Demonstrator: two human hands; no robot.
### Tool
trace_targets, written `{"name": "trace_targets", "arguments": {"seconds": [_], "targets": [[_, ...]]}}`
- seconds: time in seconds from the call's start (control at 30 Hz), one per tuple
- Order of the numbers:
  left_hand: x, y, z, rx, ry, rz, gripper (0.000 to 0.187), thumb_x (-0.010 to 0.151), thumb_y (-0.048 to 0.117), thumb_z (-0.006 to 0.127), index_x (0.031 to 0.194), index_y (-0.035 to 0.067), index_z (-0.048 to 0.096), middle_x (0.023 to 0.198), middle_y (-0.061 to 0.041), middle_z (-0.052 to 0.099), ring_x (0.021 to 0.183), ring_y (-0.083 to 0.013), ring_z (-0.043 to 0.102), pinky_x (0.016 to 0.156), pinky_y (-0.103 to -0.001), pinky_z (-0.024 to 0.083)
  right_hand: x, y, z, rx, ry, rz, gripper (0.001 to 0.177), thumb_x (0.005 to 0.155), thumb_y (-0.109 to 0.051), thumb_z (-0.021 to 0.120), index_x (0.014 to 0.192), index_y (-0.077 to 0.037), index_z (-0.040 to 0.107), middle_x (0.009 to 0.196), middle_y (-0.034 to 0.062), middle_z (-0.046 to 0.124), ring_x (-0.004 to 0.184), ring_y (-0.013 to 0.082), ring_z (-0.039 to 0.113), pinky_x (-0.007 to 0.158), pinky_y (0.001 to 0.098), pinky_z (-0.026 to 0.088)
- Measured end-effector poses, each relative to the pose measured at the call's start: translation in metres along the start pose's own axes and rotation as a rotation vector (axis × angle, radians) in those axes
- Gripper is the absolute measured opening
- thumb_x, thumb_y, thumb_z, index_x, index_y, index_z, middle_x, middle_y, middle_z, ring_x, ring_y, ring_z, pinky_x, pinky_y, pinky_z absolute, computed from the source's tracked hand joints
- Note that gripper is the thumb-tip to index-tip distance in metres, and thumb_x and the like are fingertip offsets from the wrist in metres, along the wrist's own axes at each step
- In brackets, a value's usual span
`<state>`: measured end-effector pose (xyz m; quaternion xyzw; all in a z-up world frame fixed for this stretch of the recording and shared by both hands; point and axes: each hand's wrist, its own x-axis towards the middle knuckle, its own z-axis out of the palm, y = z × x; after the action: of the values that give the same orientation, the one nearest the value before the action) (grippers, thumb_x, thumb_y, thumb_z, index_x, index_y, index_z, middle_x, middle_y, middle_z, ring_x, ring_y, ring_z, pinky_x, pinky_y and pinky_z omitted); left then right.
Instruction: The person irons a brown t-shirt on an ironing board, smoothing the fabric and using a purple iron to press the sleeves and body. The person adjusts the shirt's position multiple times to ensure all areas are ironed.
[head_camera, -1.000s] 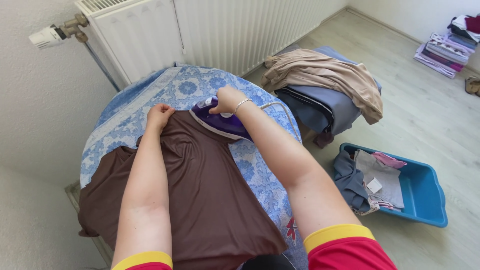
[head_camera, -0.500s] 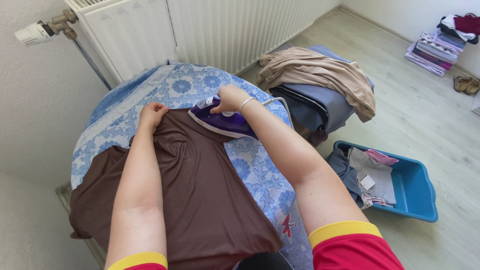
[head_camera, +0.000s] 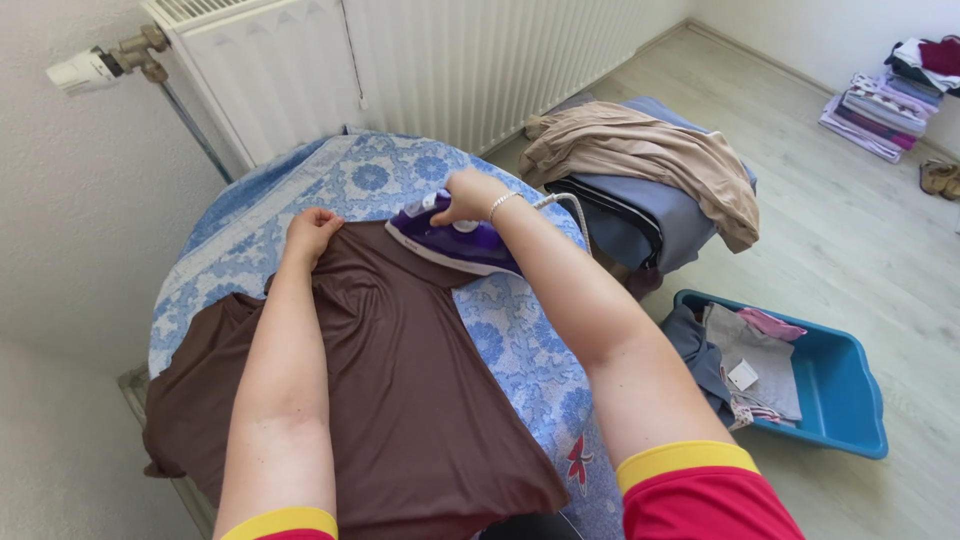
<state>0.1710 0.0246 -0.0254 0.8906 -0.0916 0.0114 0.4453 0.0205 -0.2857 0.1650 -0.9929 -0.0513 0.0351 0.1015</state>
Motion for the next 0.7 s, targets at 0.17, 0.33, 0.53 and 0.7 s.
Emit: {"name": "trace_targets", "arguments": {"seconds": [0.17,0.33,0.53,0.7], "targets": [[0.003,0.003,-0.002,-0.01,-0.004,-0.011,0.023,0.09,0.037,0.08,0.101,0.017,0.077,0.086,0.001,0.076,0.092,-0.025,0.071,0.081,-0.04,0.053,0.002,0.002,0.007,-0.061,0.0,-0.037,0.069,0.07,-0.07,0.08,0.089,-0.003,0.077,0.081,0.0168,0.075,0.085,0.0347,0.075,0.073,0.0441,0.062],[0.005,-0.001,0.002,-0.03,0.01,-0.031,0.02,0.09,0.037,0.08,0.1,0.019,0.077,0.085,0.004,0.076,0.09,-0.0216,0.07,0.081,-0.038,0.053,-0.022,-0.012,-0.006,-0.08,-0.055,-0.092,0.066,0.072,-0.067,0.079,0.088,-0.003,0.076,0.078,0.0149,0.074,0.082,0.0323,0.075,0.07,0.0419,0.063],[-0.003,0.012,-0.003,-0.01,0.019,-0.032,0.022,0.091,0.038,0.08,0.1,0.019,0.077,0.083,0.004,0.075,0.089,-0.0221,0.07,0.08,-0.038,0.054,0.014,-0.002,0.007,-0.078,0.001,-0.065,0.07,0.074,-0.071,0.078,0.089,-0.003,0.078,0.074,0.0128,0.072,0.08,0.0297,0.073,0.07,0.0396,0.062],[0.004,0.002,-0.002,-0.051,-0.018,-0.048,0.024,0.092,0.036,0.079,0.102,0.014,0.077,0.088,0.0,0.076,0.092,-0.0241,0.07,0.082,-0.04,0.054,-0.01,-0.019,-0.006,-0.072,-0.132,-0.134,0.067,0.069,-0.069,0.08,0.093,-0.006,0.077,0.078,0.0129,0.074,0.084,0.0313,0.074,0.073,0.0427,0.063]]}}
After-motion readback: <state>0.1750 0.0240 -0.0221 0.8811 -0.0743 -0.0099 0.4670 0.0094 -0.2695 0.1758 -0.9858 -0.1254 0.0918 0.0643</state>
